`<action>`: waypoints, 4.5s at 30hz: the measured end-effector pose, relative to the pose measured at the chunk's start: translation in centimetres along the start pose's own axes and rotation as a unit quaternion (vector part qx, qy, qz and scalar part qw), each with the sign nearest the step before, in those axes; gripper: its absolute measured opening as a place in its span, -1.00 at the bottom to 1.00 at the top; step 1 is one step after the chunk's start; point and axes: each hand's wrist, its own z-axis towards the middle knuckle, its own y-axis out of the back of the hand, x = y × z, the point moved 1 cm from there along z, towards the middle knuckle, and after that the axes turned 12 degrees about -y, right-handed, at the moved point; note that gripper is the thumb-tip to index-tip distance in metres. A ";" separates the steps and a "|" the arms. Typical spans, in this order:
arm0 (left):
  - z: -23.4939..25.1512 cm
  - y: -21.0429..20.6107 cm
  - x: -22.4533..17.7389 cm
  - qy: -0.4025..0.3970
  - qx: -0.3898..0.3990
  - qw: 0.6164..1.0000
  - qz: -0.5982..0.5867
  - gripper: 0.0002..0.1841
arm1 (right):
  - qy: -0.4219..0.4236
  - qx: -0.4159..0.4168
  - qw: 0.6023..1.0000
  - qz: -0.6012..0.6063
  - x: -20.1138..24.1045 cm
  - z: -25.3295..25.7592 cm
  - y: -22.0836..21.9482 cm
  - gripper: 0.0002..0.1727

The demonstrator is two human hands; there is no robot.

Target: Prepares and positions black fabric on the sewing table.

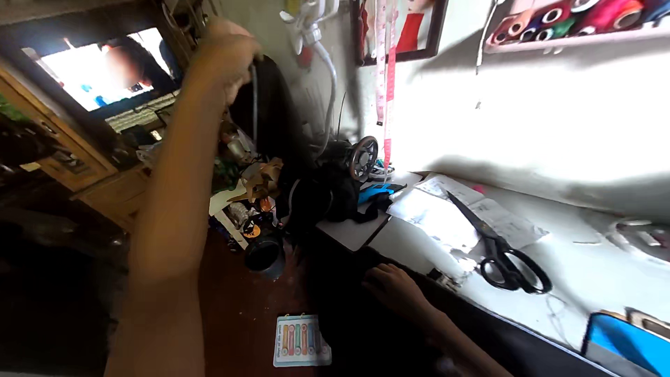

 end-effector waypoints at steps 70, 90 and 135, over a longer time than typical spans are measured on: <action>-35.9 -36.2 -5.3 -0.350 0.453 0.795 -0.199 -0.47 | -0.193 -0.287 0.908 0.236 -4.9 -29.1 5.7 -0.66; -43.1 -22.9 -1.9 -0.189 0.525 0.800 -0.221 -0.73 | -0.127 -0.371 0.891 0.227 -3.8 -36.1 11.5 -0.75; -32.3 -32.2 2.4 -0.145 0.442 0.881 -0.079 -0.80 | -0.245 -0.316 0.916 -0.027 -10.1 -30.8 8.3 -0.81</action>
